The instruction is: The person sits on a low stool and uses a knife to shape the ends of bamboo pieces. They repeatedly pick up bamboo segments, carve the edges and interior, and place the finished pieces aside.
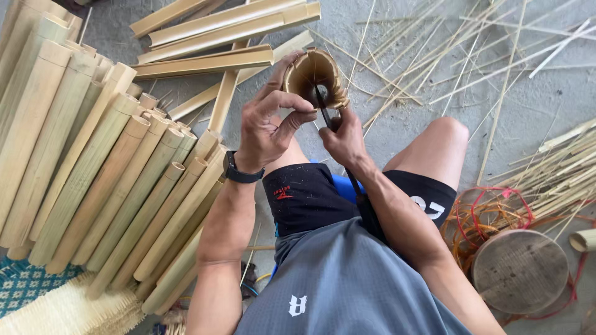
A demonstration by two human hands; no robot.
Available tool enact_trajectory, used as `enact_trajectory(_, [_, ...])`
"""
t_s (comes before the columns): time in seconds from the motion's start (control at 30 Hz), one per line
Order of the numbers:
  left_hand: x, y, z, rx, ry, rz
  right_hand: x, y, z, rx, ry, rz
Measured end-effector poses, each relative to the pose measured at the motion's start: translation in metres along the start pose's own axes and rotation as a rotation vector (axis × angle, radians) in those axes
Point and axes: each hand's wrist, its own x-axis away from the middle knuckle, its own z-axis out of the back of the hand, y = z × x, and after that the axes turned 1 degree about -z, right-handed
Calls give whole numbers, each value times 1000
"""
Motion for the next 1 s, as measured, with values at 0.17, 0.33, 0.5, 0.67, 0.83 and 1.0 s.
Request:
enact_trajectory(0.17, [-2,13,16,-70,-44,-26,34,-42,21,-422,-156,42])
enact_trajectory(0.33, [1,26,9,-136,1,18,70,-93,43,-343,-225,303])
enact_trajectory(0.5, [3,32,-4,-190,17,8,84,-92,42,-178,-129,302])
enact_trajectory(0.67, [5,30,-8,-193,12,-26,81,-79,41,-198,-137,291])
enact_trajectory(0.83, [-5,42,-13,-237,38,-14,89,-120,48,-297,-161,261])
enact_trajectory(1.0, [-3,56,-14,-254,57,-135,92,-142,59,-521,-264,258])
